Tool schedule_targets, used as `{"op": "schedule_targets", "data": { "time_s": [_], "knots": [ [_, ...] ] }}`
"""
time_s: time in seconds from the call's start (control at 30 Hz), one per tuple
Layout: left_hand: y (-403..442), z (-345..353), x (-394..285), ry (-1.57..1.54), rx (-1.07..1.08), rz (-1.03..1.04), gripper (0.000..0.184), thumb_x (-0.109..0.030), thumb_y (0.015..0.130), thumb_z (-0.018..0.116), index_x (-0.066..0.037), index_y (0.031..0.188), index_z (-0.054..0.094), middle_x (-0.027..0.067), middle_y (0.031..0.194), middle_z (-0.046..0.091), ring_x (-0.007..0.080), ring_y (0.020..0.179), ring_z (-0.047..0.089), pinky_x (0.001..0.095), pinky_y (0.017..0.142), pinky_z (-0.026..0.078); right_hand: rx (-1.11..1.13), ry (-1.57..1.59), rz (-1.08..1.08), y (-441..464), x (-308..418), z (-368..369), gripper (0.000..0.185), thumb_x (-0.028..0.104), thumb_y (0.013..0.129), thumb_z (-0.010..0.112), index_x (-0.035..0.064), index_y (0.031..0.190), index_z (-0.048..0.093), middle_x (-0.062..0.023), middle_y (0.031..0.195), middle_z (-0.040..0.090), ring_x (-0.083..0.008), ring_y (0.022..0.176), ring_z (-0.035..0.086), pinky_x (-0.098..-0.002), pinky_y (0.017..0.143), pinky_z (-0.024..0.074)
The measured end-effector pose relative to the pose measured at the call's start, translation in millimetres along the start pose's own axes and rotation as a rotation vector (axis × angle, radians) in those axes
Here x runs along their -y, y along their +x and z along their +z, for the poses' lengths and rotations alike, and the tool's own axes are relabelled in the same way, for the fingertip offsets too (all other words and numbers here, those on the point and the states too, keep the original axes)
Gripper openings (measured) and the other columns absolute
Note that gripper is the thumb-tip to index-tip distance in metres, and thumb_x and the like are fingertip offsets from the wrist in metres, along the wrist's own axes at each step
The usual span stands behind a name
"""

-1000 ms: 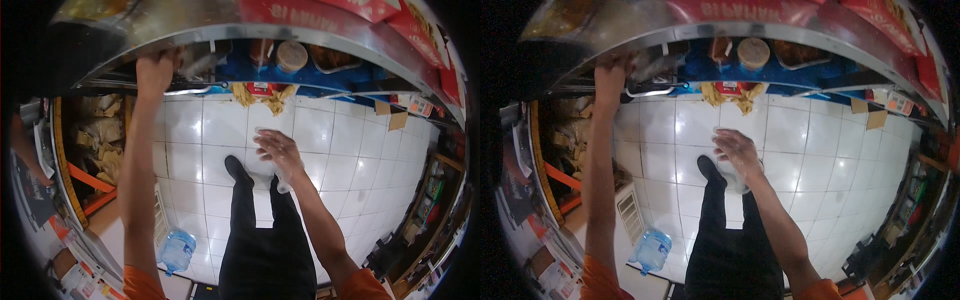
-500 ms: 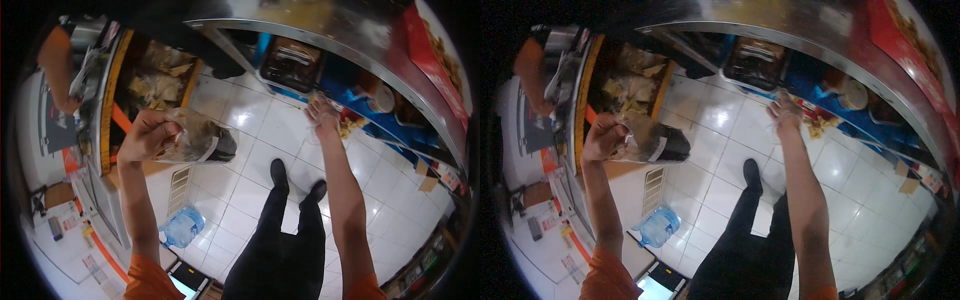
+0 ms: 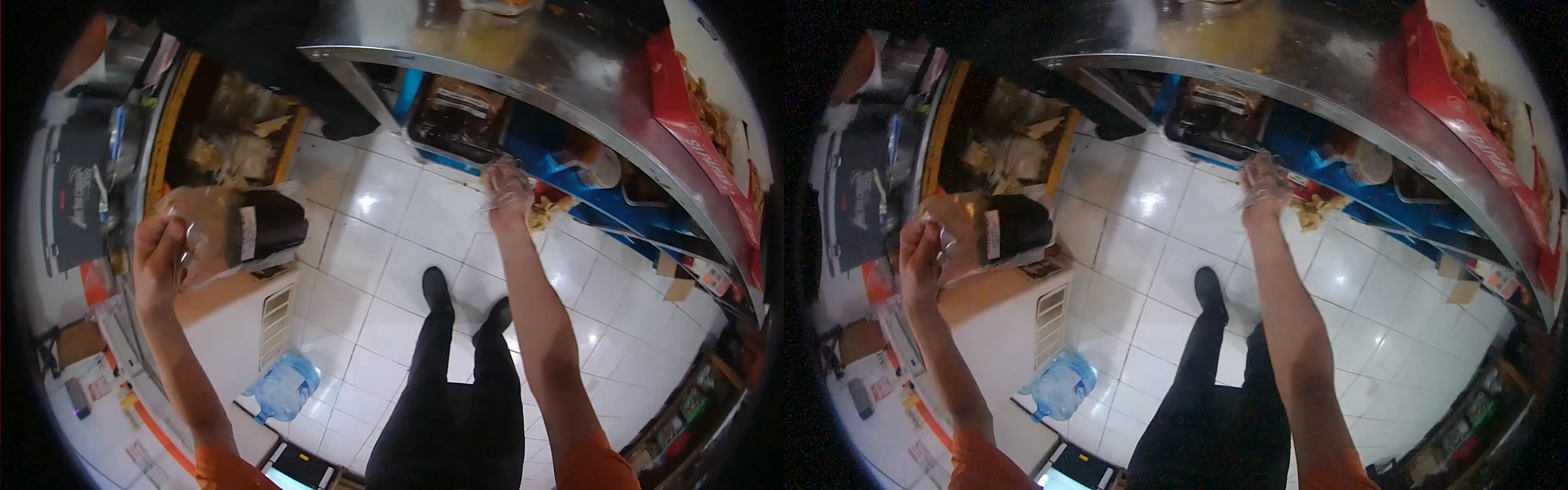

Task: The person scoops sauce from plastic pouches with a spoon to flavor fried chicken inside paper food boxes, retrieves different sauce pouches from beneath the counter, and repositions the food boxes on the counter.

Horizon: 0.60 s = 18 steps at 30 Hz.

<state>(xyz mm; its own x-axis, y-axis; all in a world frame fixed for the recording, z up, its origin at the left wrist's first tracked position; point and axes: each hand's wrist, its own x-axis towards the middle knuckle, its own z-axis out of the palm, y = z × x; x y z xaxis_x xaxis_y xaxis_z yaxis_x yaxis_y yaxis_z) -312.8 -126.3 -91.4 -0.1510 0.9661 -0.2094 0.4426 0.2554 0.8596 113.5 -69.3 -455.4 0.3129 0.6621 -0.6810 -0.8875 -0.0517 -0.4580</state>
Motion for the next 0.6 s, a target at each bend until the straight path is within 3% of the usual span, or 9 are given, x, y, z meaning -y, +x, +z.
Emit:
{"op": "schedule_targets", "data": {
  "time_s": [0.1, 0.2, 0.3, 0.4, 0.47, 0.57, 0.6],
  "knots": [
    [-23, 20, 1, -0.044, -0.050, -0.056, 0.019, -0.022, 0.097, 0.062, -0.005, 0.092, 0.066, -0.0039, 0.067, 0.057, 0.0030, 0.056, 0.048, 0.0199, 0.048, 0.034, -0.112, -0.391, -0.176, -50, 17, 49, 0.031, 0.027, 0.095, 0.062, 0.0032, 0.113, 0.056, -0.0152, 0.121, 0.062, -0.0231, 0.100, 0.064, -0.0413, 0.081, 0.0576],
    [-40, 36, 28, -0.059, -0.023, -0.037, 0.018, -0.026, 0.097, 0.063, -0.009, 0.090, 0.065, -0.0026, 0.069, 0.058, 0.0044, 0.053, 0.049, 0.0197, 0.045, 0.035, 0.027, -0.523, -0.244, -50, 18, 66, 0.031, 0.022, 0.085, 0.076, -0.0014, 0.099, 0.061, -0.0131, 0.101, 0.068, -0.0197, 0.075, 0.067, -0.0348, 0.063, 0.0590],
    [-63, 46, 38, -0.020, 0.039, -0.127, 0.023, -0.028, 0.097, 0.063, -0.008, 0.086, 0.065, -0.0019, 0.068, 0.058, 0.0052, 0.053, 0.049, 0.0212, 0.046, 0.036, 0.173, -0.844, -0.117, -25, 17, 78, 0.029, 0.018, 0.086, 0.075, -0.0038, 0.101, 0.064, -0.0138, 0.090, 0.069, -0.0221, 0.069, 0.068, -0.0298, 0.060, 0.0595],
    [-91, 45, 45, -0.048, 0.084, -0.252, 0.027, -0.027, 0.097, 0.062, -0.003, 0.085, 0.065, 0.0009, 0.069, 0.060, 0.0070, 0.056, 0.051, 0.0224, 0.049, 0.039, 0.374, -0.787, -0.099, -18, 22, 74, 0.028, 0.019, 0.090, 0.071, -0.0065, 0.102, 0.066, -0.0134, 0.081, 0.069, -0.0217, 0.066, 0.068, -0.0304, 0.065, 0.0604],
    [-104, 39, 50, -0.122, 0.141, -0.275, 0.029, -0.022, 0.097, 0.062, 0.004, 0.088, 0.068, 0.0056, 0.072, 0.064, 0.0094, 0.060, 0.056, 0.0229, 0.053, 0.043, 0.262, -0.634, -0.038, -32, 32, 77, 0.025, 0.015, 0.094, 0.066, -0.0070, 0.105, 0.066, -0.0113, 0.090, 0.069, -0.0197, 0.075, 0.068, -0.0292, 0.074, 0.0588],
    [-116, 43, 28, -0.100, 0.174, -0.315, 0.032, -0.027, 0.097, 0.063, -0.003, 0.076, 0.063, -0.0003, 0.066, 0.058, 0.0074, 0.057, 0.050, 0.0237, 0.052, 0.038, 0.196, -0.541, -0.103, -61, 53, 71, 0.023, 0.014, 0.095, 0.064, -0.0051, 0.109, 0.065, -0.0103, 0.096, 0.067, -0.0173, 0.082, 0.065, -0.0258, 0.081, 0.0556],
    [-121, 40, 29, -0.110, 0.153, -0.296, 0.030, -0.024, 0.097, 0.062, 0.000, 0.079, 0.064, 0.0016, 0.068, 0.060, 0.0083, 0.058, 0.051, 0.0240, 0.053, 0.040, 0.184, -0.494, -0.095, -70, 60, 68, 0.024, 0.013, 0.096, 0.062, -0.0042, 0.112, 0.064, -0.0102, 0.098, 0.066, -0.0165, 0.085, 0.064, -0.0246, 0.083, 0.0543]
  ]
}}
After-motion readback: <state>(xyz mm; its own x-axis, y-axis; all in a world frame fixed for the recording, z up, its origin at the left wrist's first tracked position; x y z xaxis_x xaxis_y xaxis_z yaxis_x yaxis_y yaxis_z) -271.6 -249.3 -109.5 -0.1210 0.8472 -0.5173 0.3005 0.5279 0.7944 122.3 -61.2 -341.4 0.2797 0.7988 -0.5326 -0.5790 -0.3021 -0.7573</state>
